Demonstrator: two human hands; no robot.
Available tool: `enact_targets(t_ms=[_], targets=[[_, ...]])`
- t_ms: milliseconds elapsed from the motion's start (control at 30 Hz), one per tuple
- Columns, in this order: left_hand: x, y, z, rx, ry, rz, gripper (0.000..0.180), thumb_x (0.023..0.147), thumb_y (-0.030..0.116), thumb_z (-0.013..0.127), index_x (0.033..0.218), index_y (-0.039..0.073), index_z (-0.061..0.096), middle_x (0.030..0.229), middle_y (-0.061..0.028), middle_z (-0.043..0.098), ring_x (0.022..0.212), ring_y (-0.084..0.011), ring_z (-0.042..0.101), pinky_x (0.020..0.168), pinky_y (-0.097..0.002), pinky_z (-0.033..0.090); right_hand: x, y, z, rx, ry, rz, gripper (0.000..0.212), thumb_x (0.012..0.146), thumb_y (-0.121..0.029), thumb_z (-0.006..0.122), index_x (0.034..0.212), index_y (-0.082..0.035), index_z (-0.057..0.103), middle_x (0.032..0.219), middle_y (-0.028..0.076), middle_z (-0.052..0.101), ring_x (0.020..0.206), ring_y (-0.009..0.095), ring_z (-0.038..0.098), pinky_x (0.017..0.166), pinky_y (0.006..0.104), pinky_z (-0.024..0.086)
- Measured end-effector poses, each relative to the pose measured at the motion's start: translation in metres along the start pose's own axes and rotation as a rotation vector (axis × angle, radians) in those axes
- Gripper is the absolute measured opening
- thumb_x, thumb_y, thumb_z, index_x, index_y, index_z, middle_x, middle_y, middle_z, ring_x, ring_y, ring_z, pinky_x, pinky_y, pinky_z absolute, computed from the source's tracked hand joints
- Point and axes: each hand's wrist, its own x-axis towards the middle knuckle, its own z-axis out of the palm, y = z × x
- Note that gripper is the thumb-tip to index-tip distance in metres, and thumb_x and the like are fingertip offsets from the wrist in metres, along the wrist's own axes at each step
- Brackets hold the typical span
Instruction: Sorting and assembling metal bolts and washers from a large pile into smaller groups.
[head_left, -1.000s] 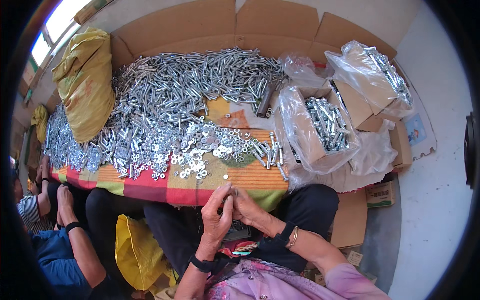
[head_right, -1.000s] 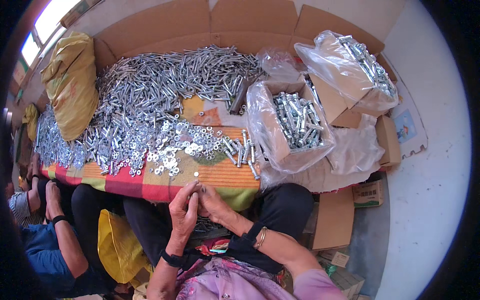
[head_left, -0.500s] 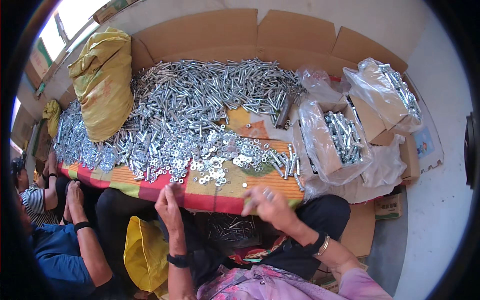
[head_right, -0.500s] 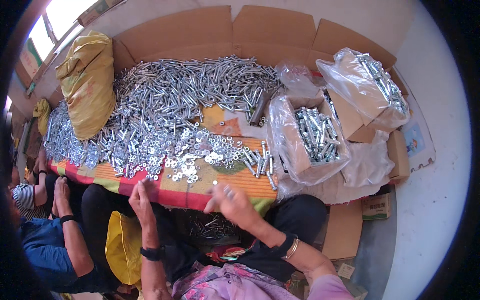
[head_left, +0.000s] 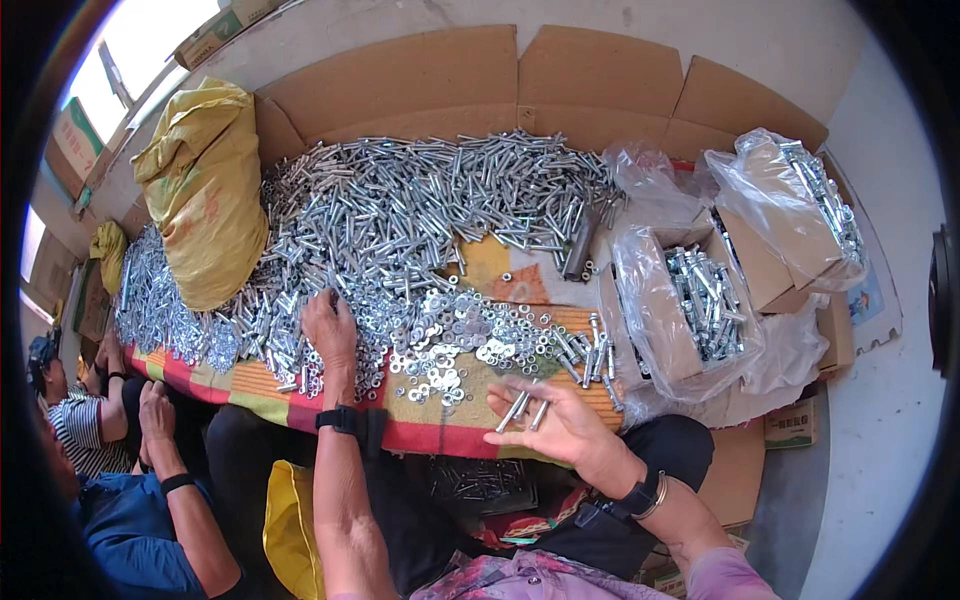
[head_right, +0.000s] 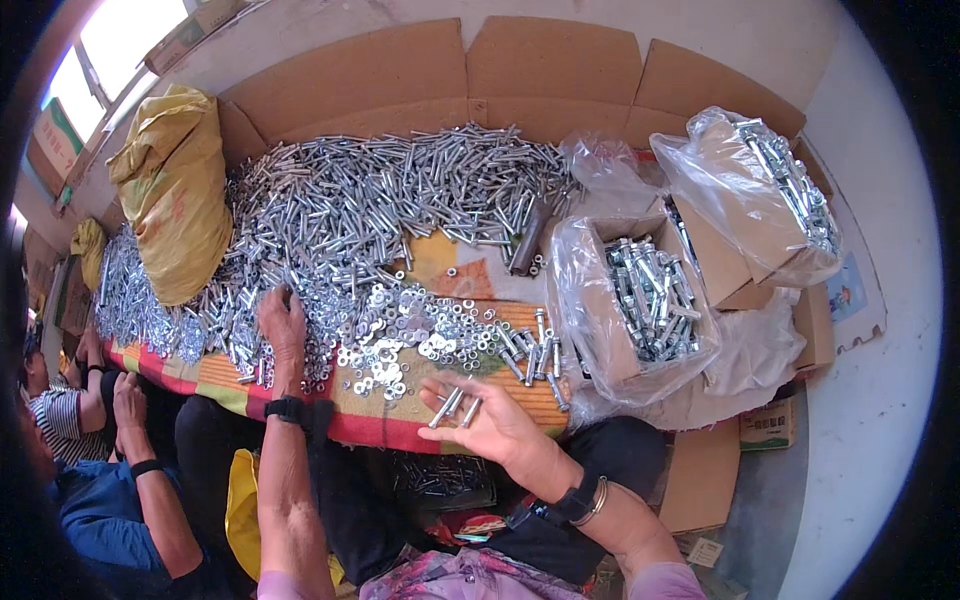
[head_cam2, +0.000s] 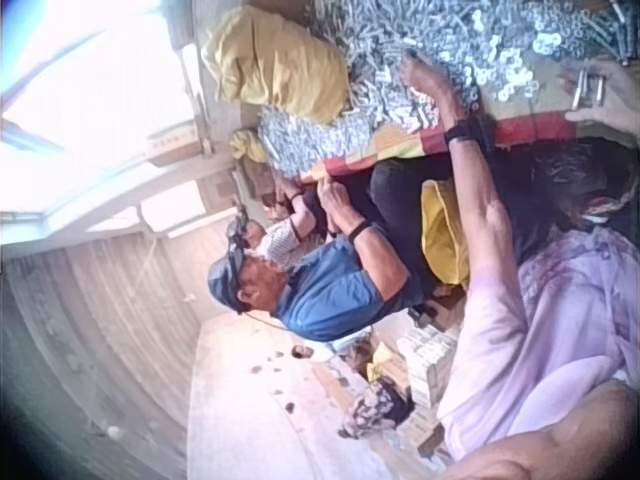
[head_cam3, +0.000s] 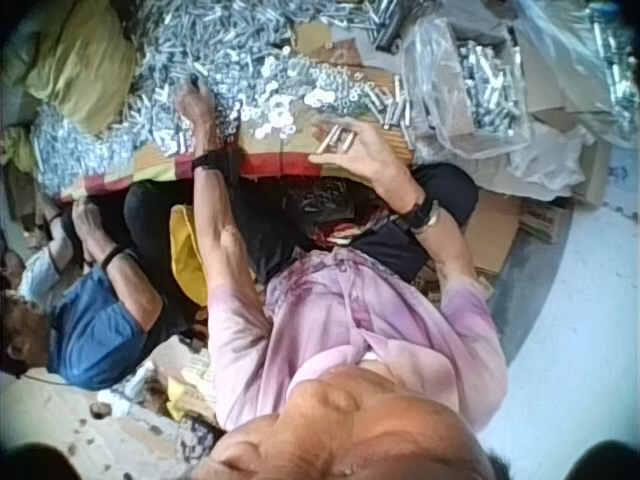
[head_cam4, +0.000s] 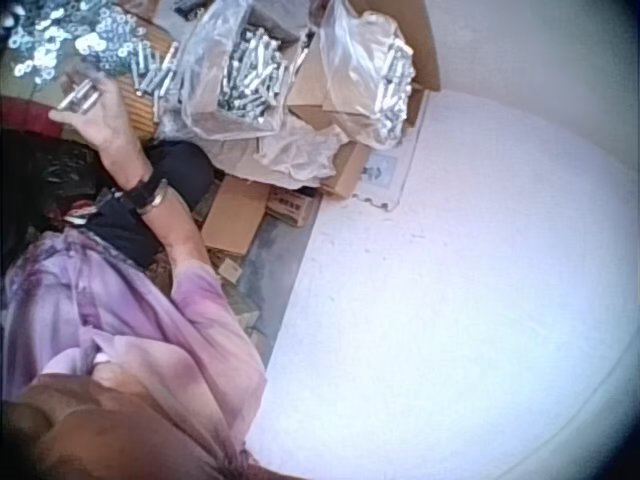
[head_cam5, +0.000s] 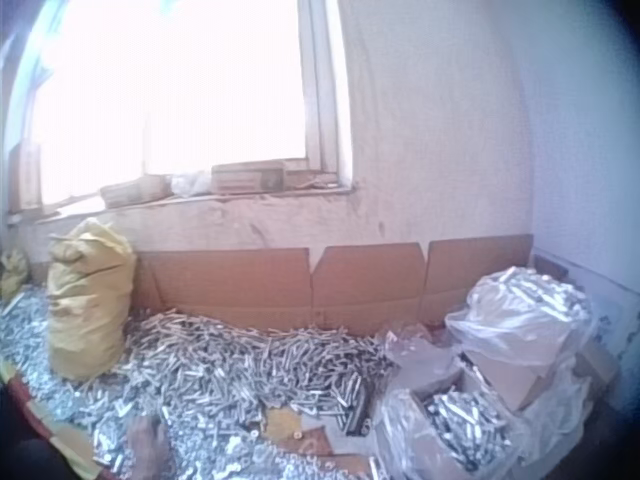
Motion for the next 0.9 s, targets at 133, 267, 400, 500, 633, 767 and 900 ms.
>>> enact_targets(t_ms=[133, 267, 400, 500, 633, 767, 900], targets=[[0.007, -0.011, 0.001, 0.064, 0.021, 0.038, 0.013, 0.075, 0.009, 0.059, 0.088, 0.006, 0.060, 0.084, -0.0107, 0.059, 0.084, -0.0298, 0.054, 0.073, -0.0430, 0.040, 0.010, 0.013, -0.013, -0.063, -0.100, -0.050, 0.028, 0.088, -0.013, 0.055, 0.113, 0.000, 0.053, 0.107, 0.013, 0.061, 0.106, 0.025, 0.058, 0.095, 0.0473, 0.044], [0.001, -0.010, -0.012, -0.123, 0.020, 0.052, 0.015, 0.077, 0.006, 0.058, 0.090, 0.001, 0.062, 0.084, -0.0114, 0.062, 0.079, -0.0264, 0.058, 0.073, -0.0378, 0.045, 0.006, 0.011, -0.010, -0.162, -0.009, -0.072, 0.033, 0.092, -0.016, 0.050, 0.120, 0.001, 0.045, 0.094, 0.009, 0.063, 0.079, 0.016, 0.064, 0.070, 0.0289, 0.055], [-0.034, 0.025, -0.051, -0.977, -0.209, -0.378, 0.026, 0.086, 0.011, 0.059, 0.103, -0.008, 0.059, 0.089, -0.0086, 0.063, 0.079, -0.0129, 0.059, 0.072, -0.0256, 0.047, -0.004, 0.010, 0.002, -0.453, -0.178, -0.105, 0.033, 0.096, -0.026, 0.045, 0.117, -0.002, 0.051, 0.070, -0.001, 0.053, 0.044, -0.001, 0.037, 0.036, 0.0137, 0.031], [-0.070, 0.064, -0.094, -1.123, -0.410, -0.532, 0.024, 0.086, 0.008, 0.058, 0.103, -0.008, 0.060, 0.089, -0.0091, 0.063, 0.080, -0.0148, 0.060, 0.074, -0.0267, 0.048, 0.003, 0.016, -0.003, -0.732, -0.143, -0.170, 0.032, 0.095, -0.029, 0.048, 0.111, -0.002, 0.056, 0.066, -0.006, 0.044, 0.046, -0.001, 0.034, 0.037, 0.0144, 0.024], [-0.123, 0.085, -0.122, -1.214, -0.581, -0.583, 0.024, 0.087, 0.006, 0.057, 0.106, -0.007, 0.060, 0.090, -0.0089, 0.064, 0.080, -0.0149, 0.061, 0.074, -0.0266, 0.050, 0.009, 0.021, -0.007, -0.939, -0.101, -0.223, 0.030, 0.093, -0.029, 0.052, 0.103, -0.002, 0.059, 0.065, -0.006, 0.043, 0.049, -0.001, 0.032, 0.041, 0.0165, 0.026], [-0.154, 0.102, -0.138, -1.298, -0.759, -0.603, 0.020, 0.088, 0.001, 0.054, 0.105, -0.006, 0.060, 0.090, -0.0081, 0.064, 0.080, -0.0128, 0.062, 0.074, -0.0243, 0.049, 0.022, 0.026, -0.019, -1.308, 0.016, -0.666, 0.027, 0.089, -0.027, 0.058, 0.089, 0.000, 0.061, 0.064, -0.004, 0.045, 0.058, 0.003, 0.037, 0.050, 0.0228, 0.033], [-0.166, 0.107, -0.135, -1.339, -0.762, -0.604, 0.017, 0.088, 0.002, 0.054, 0.102, -0.005, 0.061, 0.087, -0.0081, 0.065, 0.079, -0.0143, 0.063, 0.073, -0.0237, 0.050, 0.022, 0.023, -0.024, -1.519, 0.055, -0.651, 0.024, 0.087, -0.024, 0.061, 0.083, 0.001, 0.061, 0.065, -0.003, 0.048, 0.065, 0.005, 0.041, 0.056, 0.0255, 0.036]])
